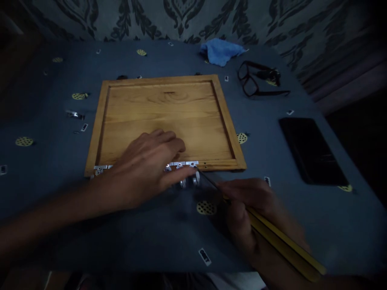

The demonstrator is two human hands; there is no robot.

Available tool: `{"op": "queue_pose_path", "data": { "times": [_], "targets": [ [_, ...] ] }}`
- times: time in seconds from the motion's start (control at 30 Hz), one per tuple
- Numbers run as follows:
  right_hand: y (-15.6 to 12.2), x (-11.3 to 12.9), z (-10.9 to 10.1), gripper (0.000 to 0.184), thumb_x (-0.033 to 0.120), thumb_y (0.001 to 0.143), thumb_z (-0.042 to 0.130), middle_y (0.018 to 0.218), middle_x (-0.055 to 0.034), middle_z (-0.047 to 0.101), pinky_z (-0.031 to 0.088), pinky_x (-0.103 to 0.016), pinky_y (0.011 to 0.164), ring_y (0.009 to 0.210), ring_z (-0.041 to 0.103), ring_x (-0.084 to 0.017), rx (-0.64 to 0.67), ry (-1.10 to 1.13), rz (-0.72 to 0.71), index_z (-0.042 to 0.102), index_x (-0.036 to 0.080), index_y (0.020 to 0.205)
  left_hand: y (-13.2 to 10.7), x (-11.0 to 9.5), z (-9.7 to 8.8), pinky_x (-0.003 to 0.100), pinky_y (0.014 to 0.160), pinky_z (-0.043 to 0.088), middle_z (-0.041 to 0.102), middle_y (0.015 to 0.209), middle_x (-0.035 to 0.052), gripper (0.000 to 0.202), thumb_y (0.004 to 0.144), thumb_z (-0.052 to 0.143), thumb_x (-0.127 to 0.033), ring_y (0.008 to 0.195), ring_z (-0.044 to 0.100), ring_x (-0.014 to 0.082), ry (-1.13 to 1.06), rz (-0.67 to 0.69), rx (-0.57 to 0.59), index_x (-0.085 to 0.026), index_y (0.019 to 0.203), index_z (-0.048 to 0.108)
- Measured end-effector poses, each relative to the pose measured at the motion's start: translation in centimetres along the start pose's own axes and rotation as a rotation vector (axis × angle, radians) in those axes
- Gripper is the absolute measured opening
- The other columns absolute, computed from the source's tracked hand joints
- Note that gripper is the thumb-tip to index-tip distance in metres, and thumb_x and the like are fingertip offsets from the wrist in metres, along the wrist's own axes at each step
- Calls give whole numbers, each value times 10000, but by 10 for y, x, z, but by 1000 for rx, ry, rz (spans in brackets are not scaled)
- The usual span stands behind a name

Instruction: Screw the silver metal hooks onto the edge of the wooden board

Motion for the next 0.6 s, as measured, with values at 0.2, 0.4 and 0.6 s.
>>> {"op": "queue_pose_path", "data": {
  "times": [0.2,0.4,0.6],
  "targets": [
    [0,0,1,126,196,982,577,917,-34,740,626,-306,601,731,719,-177,-12,5,-9,670,256,1045,-3,24,-30,321,781,453,716,1011,29,227,995,556,-398,941,658,219,-69,-62,-101,-220,1022,694],
    [0,-1,0,118,188,974,606,920,-47,741,620,-302,601,739,721,-174,-16,33,-19,680,232,1053,-1,29,-20,334,790,478,720,975,35,205,971,521,-327,924,670,222,-88,-57,-60,-226,995,698],
    [1,3,-1,121,177,967,617,930,-41,738,612,-297,614,734,720,-166,-13,91,3,679,229,1058,0,37,-17,337,785,480,712,957,27,223,966,513,-339,899,672,220,-121,-40,-63,-238,994,711]
  ]
}}
Point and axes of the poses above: each hand's wrist, its own y-axis towards the middle knuckle, its own z-axis out of the palm, x = y × z, the point moved 8 cm from there along y, towards the middle knuckle
